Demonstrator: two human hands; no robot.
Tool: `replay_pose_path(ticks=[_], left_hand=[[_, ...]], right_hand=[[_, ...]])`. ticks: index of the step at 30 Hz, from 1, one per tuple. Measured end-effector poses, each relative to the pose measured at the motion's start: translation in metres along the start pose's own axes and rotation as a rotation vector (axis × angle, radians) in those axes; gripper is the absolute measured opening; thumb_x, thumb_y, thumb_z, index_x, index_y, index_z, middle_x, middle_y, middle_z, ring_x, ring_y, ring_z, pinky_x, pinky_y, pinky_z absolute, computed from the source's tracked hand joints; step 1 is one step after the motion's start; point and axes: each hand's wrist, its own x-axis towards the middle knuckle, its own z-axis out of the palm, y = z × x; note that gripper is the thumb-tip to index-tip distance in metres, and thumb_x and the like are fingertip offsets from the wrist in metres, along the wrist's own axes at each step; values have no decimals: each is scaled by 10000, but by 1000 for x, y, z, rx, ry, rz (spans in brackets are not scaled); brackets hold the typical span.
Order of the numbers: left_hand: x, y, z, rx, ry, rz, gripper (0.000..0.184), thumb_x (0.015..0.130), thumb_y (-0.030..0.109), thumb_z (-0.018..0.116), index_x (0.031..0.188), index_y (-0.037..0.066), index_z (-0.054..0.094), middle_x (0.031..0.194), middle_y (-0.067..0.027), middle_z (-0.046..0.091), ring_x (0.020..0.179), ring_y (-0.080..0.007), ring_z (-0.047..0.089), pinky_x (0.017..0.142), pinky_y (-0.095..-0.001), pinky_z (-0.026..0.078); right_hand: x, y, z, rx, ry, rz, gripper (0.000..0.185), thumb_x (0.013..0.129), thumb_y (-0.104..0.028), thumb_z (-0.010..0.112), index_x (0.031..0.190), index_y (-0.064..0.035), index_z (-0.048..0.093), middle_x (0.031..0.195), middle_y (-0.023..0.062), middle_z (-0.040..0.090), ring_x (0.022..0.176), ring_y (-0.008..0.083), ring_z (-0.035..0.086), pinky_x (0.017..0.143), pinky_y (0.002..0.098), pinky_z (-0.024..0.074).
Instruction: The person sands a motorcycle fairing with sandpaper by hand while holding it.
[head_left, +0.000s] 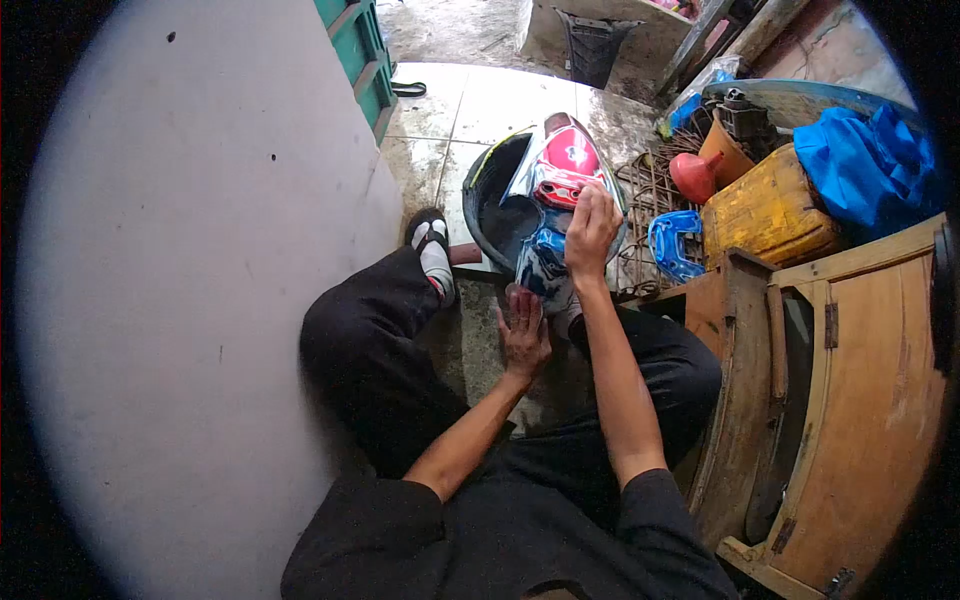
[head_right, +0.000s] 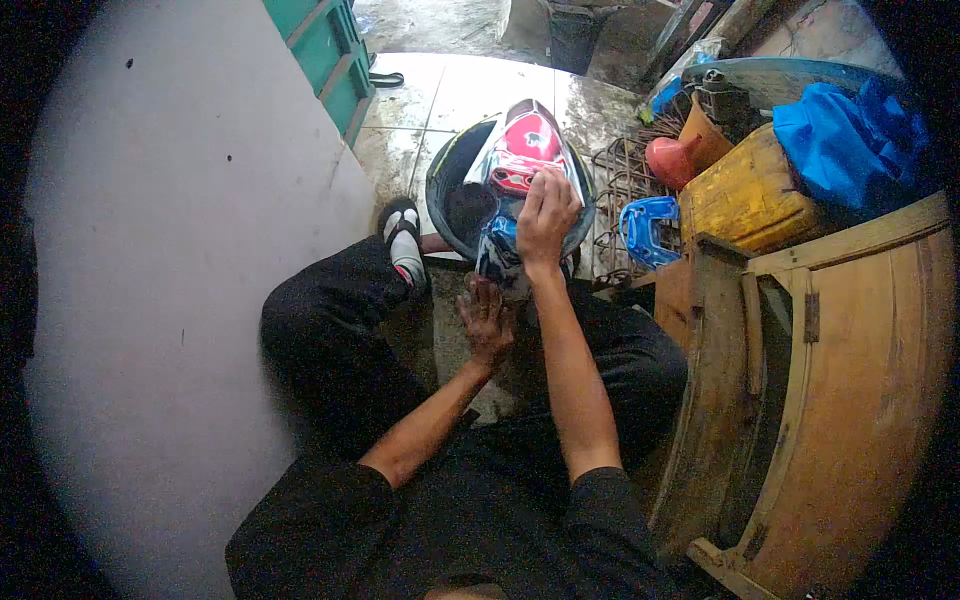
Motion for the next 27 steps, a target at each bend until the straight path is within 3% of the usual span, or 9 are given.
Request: replay_pose_path(ticks=[2,7,8,12,14,18,23,25,27], left_hand=[[3,6,-4,81,-35,-2,651,967,188,526,1567,55,312,1607,-193,324,1500,-351,293,1188,-568,219],[99,14,-18,-397,14,-201,621,985,216,517,1537,-2,333,1557,-227,387,1455,-385,352,1164,-533,265],[104,17,-24,-297,-32,-215,587,992,193,511,1522,-4,354,1543,-239,395,1443,-396,361,1163,-515,277],[47,5,-11,-304,64,-96,568,999,172,507,1521,1,363,1560,-229,376,1453,-375,357,1164,-521,271],[8,2,-11,-55,-2,-45,566,1009,165,501,1531,8,349,1582,-219,346,1470,-358,337,1166,-516,260],[24,9,-13,-7,-14,-77,575,1015,190,502,1534,3,338,1587,-208,343,1473,-345,333,1151,-508,264],[108,7,-19,-229,-141,-277,567,1026,223,485,1521,-17,345,1552,-228,378,1444,-349,368,1114,-472,294],[91,5,-14,-239,-154,-266,573,1020,179,493,1527,-30,324,1550,-254,361,1445,-379,354,1124,-492,302],[53,9,-10,-328,9,-162,593,1006,122,509,1540,-29,300,1560,-270,328,1454,-426,320,1152,-527,290]], right_hand=[[-2,1,0,-15,-9,10,339,1073,-250,415,1129,7,628,1231,185,616,1195,351,535,1060,442,339],[-2,0,0,4,-6,1,325,1067,-242,428,1120,7,630,1202,175,626,1173,345,541,1063,442,338],[-2,0,1,-17,13,-11,337,1069,-245,420,1118,14,630,1195,184,633,1165,358,554,1045,446,355],[-1,-2,-1,-23,14,-11,346,1071,-249,414,1121,19,629,1201,184,637,1175,357,560,1037,439,361],[-2,-3,0,-16,13,-1,331,1067,-241,424,1117,11,632,1203,176,633,1180,346,551,1053,437,348],[-3,2,1,-11,4,-24,313,1063,-235,435,1115,-1,637,1210,167,629,1194,329,539,1070,433,333],[-4,0,-1,-52,9,-27,349,1078,-246,400,1120,10,634,1215,172,636,1189,338,557,1053,438,352],[-2,1,0,-5,7,-6,293,1060,-226,444,1120,-12,634,1209,159,633,1182,329,549,1059,437,336],[-1,-2,0,-10,13,1,291,1060,-224,444,1113,-9,634,1209,161,632,1182,331,549,1056,438,338]])
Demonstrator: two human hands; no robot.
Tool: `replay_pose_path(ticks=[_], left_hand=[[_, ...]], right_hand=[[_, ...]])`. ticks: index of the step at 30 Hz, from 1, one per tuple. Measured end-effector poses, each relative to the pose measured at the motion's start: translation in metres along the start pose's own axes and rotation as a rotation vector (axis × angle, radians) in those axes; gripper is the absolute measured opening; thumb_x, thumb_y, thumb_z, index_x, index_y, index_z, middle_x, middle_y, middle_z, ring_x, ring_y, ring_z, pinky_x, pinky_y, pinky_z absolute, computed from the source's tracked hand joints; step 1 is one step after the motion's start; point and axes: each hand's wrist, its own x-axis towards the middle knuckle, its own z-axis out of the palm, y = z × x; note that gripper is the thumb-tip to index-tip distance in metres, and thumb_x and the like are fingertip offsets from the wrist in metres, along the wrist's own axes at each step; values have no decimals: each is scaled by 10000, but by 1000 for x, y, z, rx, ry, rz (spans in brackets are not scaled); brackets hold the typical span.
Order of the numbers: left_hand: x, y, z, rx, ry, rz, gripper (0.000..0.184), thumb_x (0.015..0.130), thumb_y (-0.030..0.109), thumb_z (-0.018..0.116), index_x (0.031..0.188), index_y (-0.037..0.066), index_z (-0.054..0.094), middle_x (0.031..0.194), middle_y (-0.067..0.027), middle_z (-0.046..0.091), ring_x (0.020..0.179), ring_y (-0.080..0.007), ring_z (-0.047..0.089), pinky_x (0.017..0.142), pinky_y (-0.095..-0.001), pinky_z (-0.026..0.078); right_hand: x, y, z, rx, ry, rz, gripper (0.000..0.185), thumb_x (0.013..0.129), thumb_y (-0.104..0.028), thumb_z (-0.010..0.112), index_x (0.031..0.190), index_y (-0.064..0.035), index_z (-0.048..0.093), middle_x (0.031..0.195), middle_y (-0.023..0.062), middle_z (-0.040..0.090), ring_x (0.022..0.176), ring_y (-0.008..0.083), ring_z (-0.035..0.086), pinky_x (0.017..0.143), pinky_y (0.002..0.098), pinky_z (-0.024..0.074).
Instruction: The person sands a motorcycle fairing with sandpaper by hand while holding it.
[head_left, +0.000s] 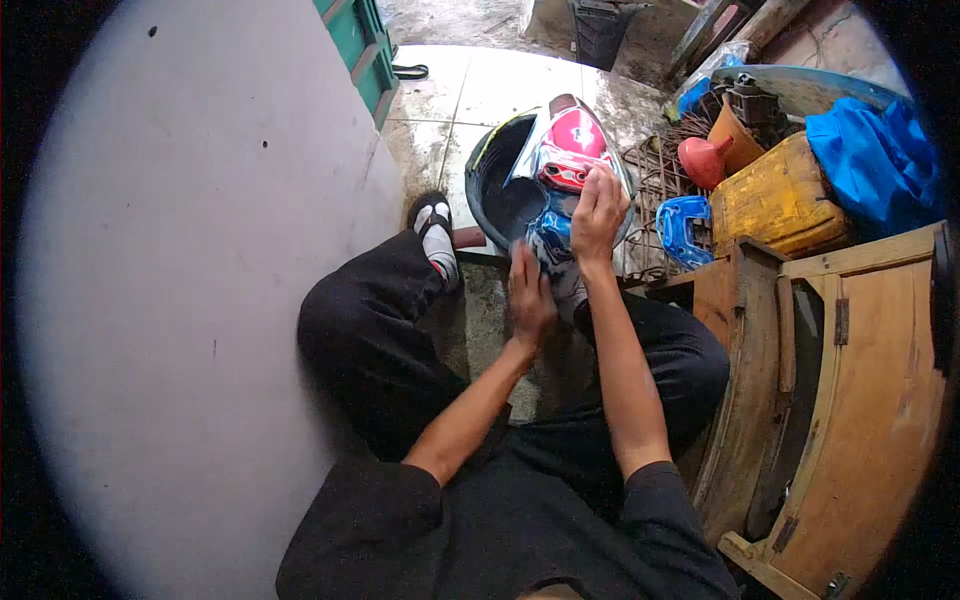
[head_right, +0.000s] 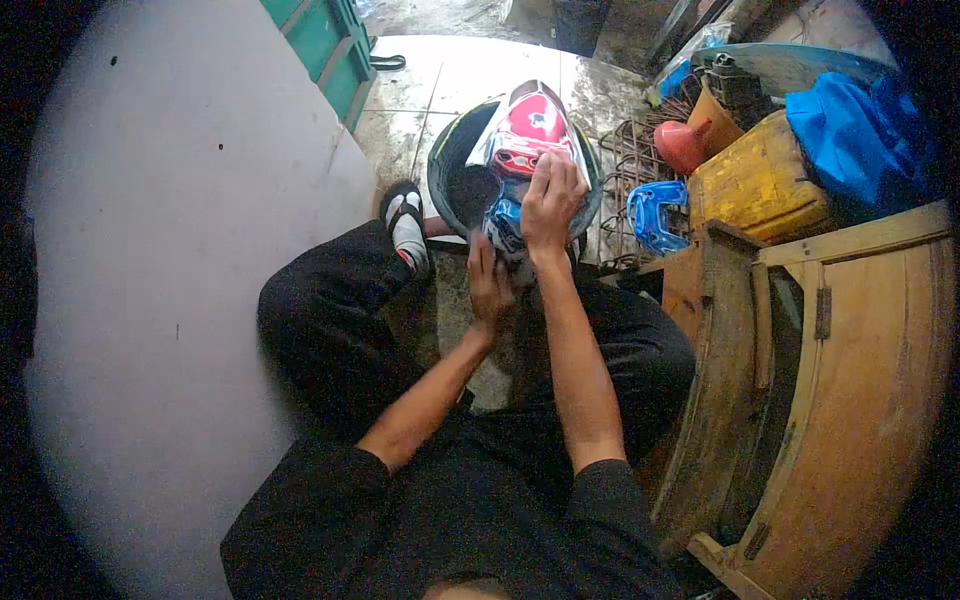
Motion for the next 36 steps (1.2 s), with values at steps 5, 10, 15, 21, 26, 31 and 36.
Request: replay_pose_path(ticks=[5,10,15,21,26,31,36], left_hand=[[-40,0,-9,139,-80,46,610,996,110,533,1564,64,316,1623,-260,214,1492,-444,243,1186,-558,241],[40,18,-10,5,-60,-15,606,1005,135,531,1559,33,310,1620,-251,233,1484,-407,283,1179,-531,266],[15,2,-4,-143,-35,-20,587,1038,165,466,1570,16,267,1628,-210,253,1498,-398,258,1196,-449,257],[5,19,-13,252,-124,-58,602,1028,195,477,1568,22,277,1631,-185,262,1503,-361,263,1175,-550,235],[58,27,-9,-44,-112,-98,589,1025,221,459,1562,38,303,1636,-169,264,1516,-337,243,1174,-584,193],[-44,-5,7,265,-93,67,634,1011,252,484,1573,36,284,1640,-187,243,1526,-362,204,1183,-584,168],[-9,13,6,190,-62,4,611,1038,309,402,1564,18,296,1644,-203,217,1529,-370,184,1186,-594,142]], right_hand=[[0,1,0,-7,9,-8,295,1063,-222,437,1095,-2,631,1209,165,632,1176,338,550,1052,442,342],[-1,1,0,-1,-9,-1,324,1070,-237,417,1110,1,634,1210,168,632,1181,340,546,1065,435,335],[0,-1,0,-3,12,5,321,1070,-230,415,1108,-1,637,1207,169,632,1175,340,546,1058,436,343],[0,-2,0,23,11,11,299,1063,-212,427,1089,-8,645,1185,165,644,1158,341,563,1049,431,349],[-1,1,1,11,19,-17,293,1059,-211,433,1081,-8,643,1179,162,647,1159,330,568,1052,429,349],[-1,2,1,13,8,3,311,1062,-224,432,1120,-4,643,1191,163,643,1174,324,558,1051,429,350],[-3,1,0,-6,-6,-8,306,1063,-227,437,1119,-6,641,1197,159,642,1176,324,556,1057,431,342]])
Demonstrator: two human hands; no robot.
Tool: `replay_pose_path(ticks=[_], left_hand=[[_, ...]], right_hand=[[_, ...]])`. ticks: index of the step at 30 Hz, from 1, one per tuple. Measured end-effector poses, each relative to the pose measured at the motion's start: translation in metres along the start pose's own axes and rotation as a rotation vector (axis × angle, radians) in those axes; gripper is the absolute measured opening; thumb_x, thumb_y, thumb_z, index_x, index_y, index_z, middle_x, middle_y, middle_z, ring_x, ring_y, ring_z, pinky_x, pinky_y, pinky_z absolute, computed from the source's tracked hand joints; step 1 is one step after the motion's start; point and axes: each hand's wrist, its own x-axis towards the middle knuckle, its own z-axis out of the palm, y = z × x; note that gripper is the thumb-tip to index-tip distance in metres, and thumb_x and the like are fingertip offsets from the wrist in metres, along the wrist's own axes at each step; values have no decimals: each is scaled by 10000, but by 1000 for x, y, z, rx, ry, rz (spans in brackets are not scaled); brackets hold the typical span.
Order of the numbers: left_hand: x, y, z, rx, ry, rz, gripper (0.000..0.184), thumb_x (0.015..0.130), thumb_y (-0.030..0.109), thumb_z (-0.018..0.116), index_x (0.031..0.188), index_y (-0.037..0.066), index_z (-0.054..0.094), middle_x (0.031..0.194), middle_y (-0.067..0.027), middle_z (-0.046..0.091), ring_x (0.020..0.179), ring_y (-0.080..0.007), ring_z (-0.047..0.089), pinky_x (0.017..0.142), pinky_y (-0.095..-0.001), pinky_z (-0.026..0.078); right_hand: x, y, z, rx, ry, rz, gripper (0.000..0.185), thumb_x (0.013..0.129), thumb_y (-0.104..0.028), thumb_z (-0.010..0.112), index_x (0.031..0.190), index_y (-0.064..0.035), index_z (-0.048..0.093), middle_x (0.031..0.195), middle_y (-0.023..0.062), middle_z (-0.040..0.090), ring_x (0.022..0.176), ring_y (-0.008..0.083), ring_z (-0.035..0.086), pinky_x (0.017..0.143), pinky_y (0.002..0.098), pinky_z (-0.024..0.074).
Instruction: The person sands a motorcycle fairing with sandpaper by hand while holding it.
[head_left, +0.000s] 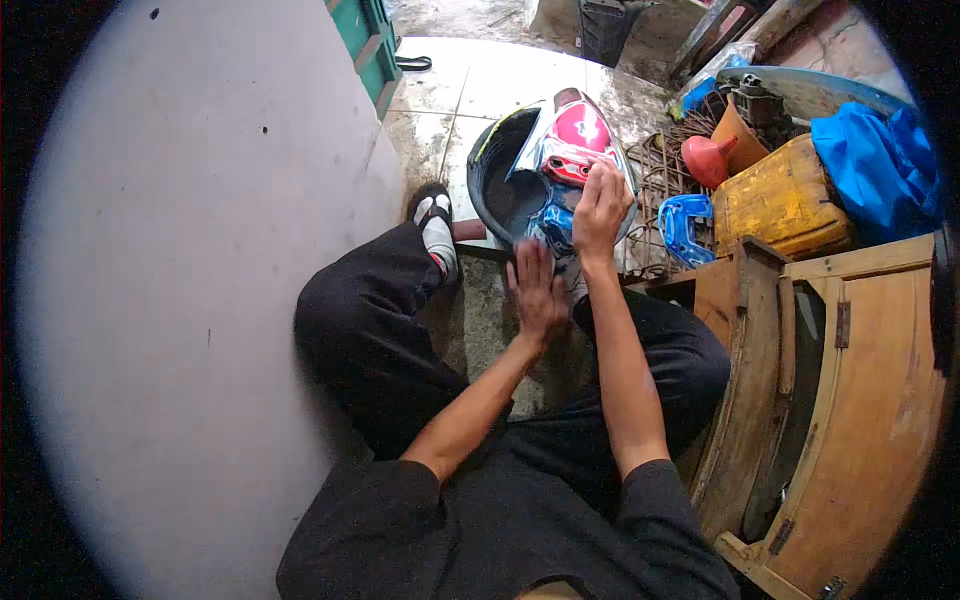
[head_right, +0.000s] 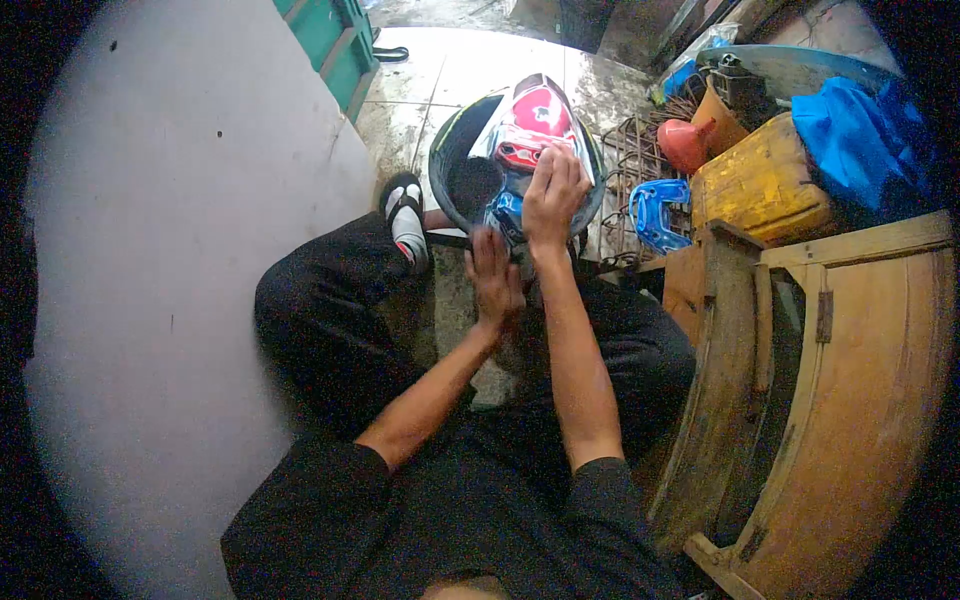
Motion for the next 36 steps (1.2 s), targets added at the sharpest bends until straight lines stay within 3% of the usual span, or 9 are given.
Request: replay_pose_path(ticks=[4,11,15,18,20,24,26,32,36], left_hand=[[61,6,-15,-357,-38,-117,605,1059,346,355,1555,4,301,1628,-218,243,1500,-393,244,1181,-570,202],[-55,-18,1,6,-39,-27,733,1028,411,479,1583,15,209,1637,-214,219,1504,-434,209,1200,-552,181],[18,2,-14,5,-66,-59,742,1020,439,486,1580,21,234,1630,-208,242,1502,-420,222,1198,-555,181],[53,4,-18,-218,-80,-68,717,1024,433,479,1575,30,262,1620,-205,269,1500,-403,237,1195,-562,185],[44,7,-15,-253,27,-27,700,1022,412,491,1573,37,278,1615,-202,285,1496,-387,256,1193,-560,195],[-36,-9,-10,-8,-50,-46,614,1038,264,473,1580,51,275,1638,-184,247,1529,-355,195,1198,-587,136],[-35,-10,-9,-30,-54,-47,590,1045,225,452,1585,67,272,1651,-171,222,1543,-333,159,1196,-603,103],[70,7,-31,-362,-128,-154,517,1045,201,433,1529,26,377,1613,-203,297,1507,-356,262,1177,-585,215],[0,-6,-14,-168,-65,-66,564,1040,190,447,1570,55,309,1640,-187,244,1522,-365,216,1186,-585,191]], right_hand=[[0,2,0,37,-2,10,276,1057,-218,453,1125,-20,633,1213,130,634,1197,307,542,1065,418,329],[2,-3,1,-11,13,-12,265,1050,-219,470,1114,-21,635,1193,134,643,1171,301,559,1054,419,339],[1,1,0,-50,4,-32,264,1046,-227,478,1116,-27,636,1185,134,645,1162,296,568,1041,420,348],[0,1,2,-58,13,-12,268,1044,-235,480,1120,-33,638,1182,136,646,1163,295,569,1037,422,351],[3,1,3,-61,25,-14,269,1044,-237,481,1122,-35,641,1183,134,646,1166,302,568,1036,423,352],[1,1,2,-50,5,6,280,1045,-241,480,1132,-27,638,1197,139,639,1175,324,557,1046,434,347],[-2,-4,0,-53,27,-3,287,1048,-249,471,1132,-31,638,1197,143,639,1178,328,554,1052,445,343],[-1,5,4,-32,13,12,287,1049,-256,458,1120,-47,642,1205,130,642,1167,330,555,1048,447,346],[1,3,3,-64,20,44,281,1040,-258,470,1108,-47,643,1206,126,643,1152,333,560,1042,447,347]])
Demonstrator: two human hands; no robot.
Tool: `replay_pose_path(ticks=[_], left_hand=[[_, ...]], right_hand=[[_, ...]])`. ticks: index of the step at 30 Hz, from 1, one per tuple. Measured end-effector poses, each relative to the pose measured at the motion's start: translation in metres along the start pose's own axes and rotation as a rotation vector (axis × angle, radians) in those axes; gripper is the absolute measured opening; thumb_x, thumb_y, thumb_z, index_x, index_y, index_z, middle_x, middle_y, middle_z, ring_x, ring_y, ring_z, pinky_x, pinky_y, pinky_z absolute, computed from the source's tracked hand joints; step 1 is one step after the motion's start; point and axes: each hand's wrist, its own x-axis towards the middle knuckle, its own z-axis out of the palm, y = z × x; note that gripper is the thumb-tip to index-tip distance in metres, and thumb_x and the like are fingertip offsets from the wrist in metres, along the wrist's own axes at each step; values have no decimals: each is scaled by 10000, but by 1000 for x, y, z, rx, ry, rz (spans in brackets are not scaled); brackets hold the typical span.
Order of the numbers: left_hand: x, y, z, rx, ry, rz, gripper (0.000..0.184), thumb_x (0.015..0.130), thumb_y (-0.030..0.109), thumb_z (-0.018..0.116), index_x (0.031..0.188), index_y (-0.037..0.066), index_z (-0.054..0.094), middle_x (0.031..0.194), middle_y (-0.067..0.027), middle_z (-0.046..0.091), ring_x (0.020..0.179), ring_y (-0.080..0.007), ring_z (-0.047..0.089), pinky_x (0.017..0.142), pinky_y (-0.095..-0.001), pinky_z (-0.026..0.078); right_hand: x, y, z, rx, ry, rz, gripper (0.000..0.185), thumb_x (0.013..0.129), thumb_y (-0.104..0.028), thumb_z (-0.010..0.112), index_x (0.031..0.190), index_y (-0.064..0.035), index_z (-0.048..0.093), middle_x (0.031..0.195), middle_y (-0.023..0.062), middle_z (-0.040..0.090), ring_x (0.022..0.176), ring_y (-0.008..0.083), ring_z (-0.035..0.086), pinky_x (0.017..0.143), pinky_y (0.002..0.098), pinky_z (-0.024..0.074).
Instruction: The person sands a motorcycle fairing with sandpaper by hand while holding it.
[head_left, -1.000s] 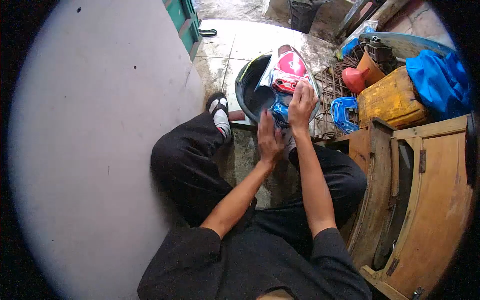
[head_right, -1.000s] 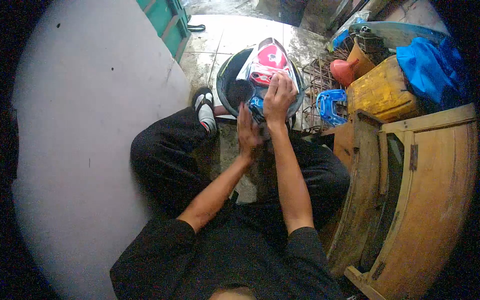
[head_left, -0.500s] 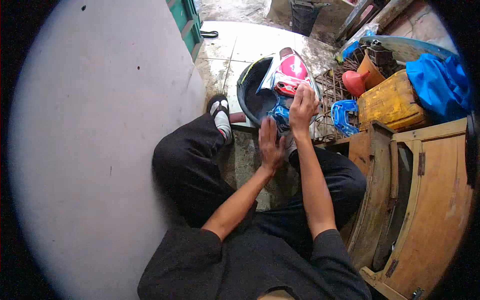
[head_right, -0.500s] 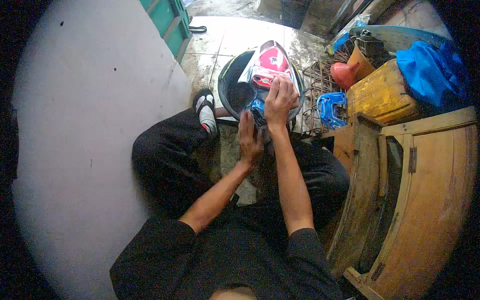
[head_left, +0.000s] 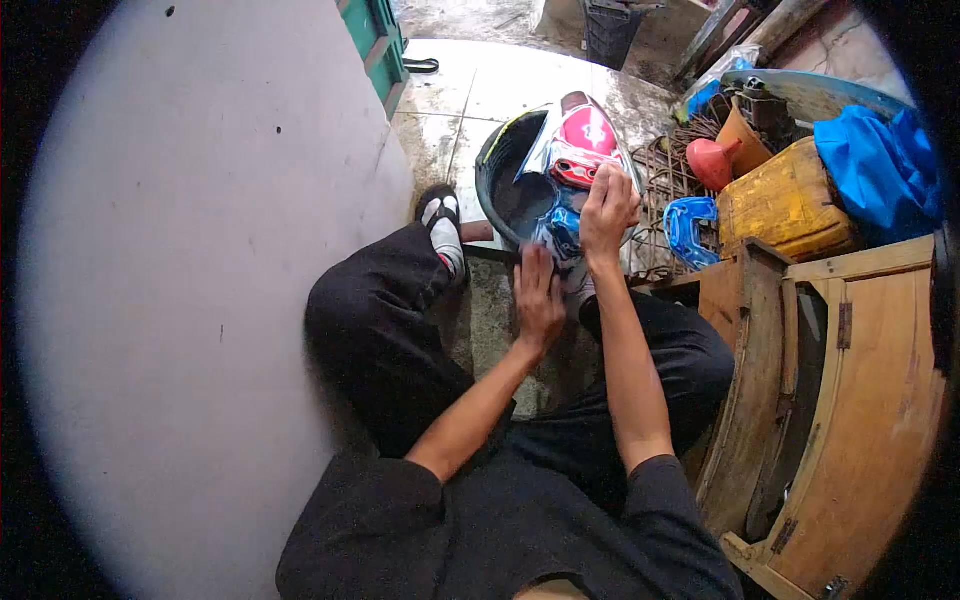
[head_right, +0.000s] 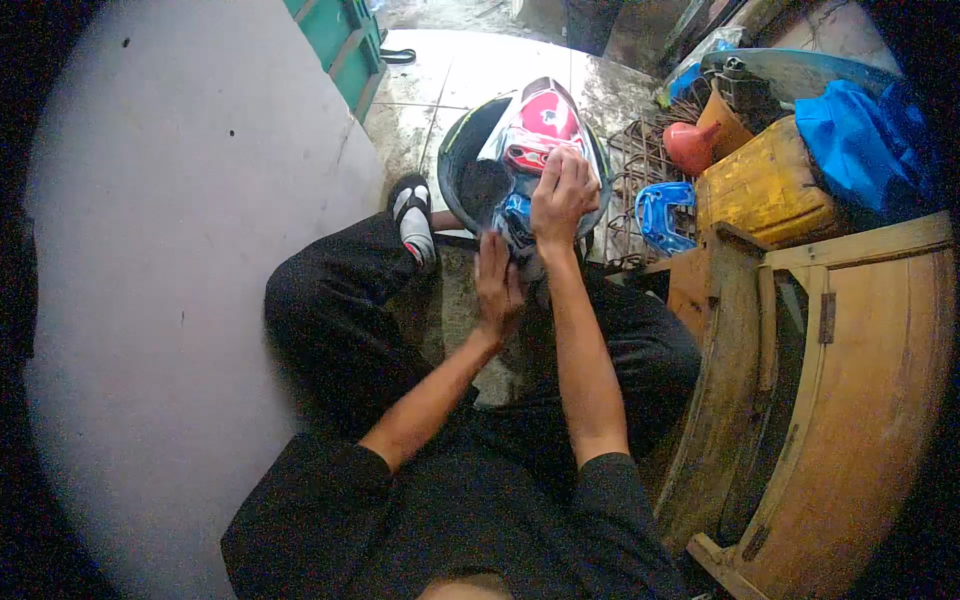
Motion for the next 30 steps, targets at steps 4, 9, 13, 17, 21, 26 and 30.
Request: replay_pose_path(ticks=[4,9,13,17,21,26,30], left_hand=[[-52,-15,7,187,-54,-2,598,1036,179,445,1592,68,254,1656,-175,207,1529,-369,190,1185,-611,159],[32,15,-8,68,-4,-60,584,1032,161,442,1579,52,272,1637,-176,256,1515,-365,232,1179,-614,162],[30,6,-2,-36,42,-15,543,1019,165,462,1536,35,360,1599,-200,328,1487,-370,296,1175,-593,187],[-61,-46,25,158,38,56,602,1001,168,490,1560,36,309,1633,-209,245,1532,-352,189,1187,-613,106],[-55,-38,34,92,73,-41,656,987,162,505,1586,58,257,1663,-182,181,1556,-328,103,1172,-655,53],[22,-1,3,233,13,57,651,991,190,491,1587,64,259,1670,-134,194,1551,-326,135,1183,-630,83],[44,11,7,168,-29,-29,674,982,208,519,1588,69,261,1666,-136,205,1531,-346,196,1191,-596,136]], right_hand=[[-1,-3,-1,28,17,-24,289,1045,-259,463,1109,-48,649,1204,136,643,1170,331,549,1038,440,354],[-2,6,2,77,2,-21,279,1050,-252,460,1120,-52,643,1209,127,636,1156,331,532,1051,440,335],[0,1,-1,59,-5,-5,274,1051,-246,460,1107,-48,640,1209,130,630,1154,331,530,1039,442,340],[2,1,0,55,-28,10,279,1052,-249,460,1107,-41,638,1211,136,627,1153,335,533,1034,441,345],[-2,5,1,29,3,-11,287,1045,-277,478,1107,-51,643,1212,126,634,1175,315,544,1042,435,344],[-1,2,2,2,44,33,281,1019,-330,536,1097,-85,647,1208,94,640,1180,301,540,1055,434,332],[1,6,4,9,25,6,294,1006,-351,562,1109,-88,644,1194,100,636,1188,305,530,1058,442,335]])
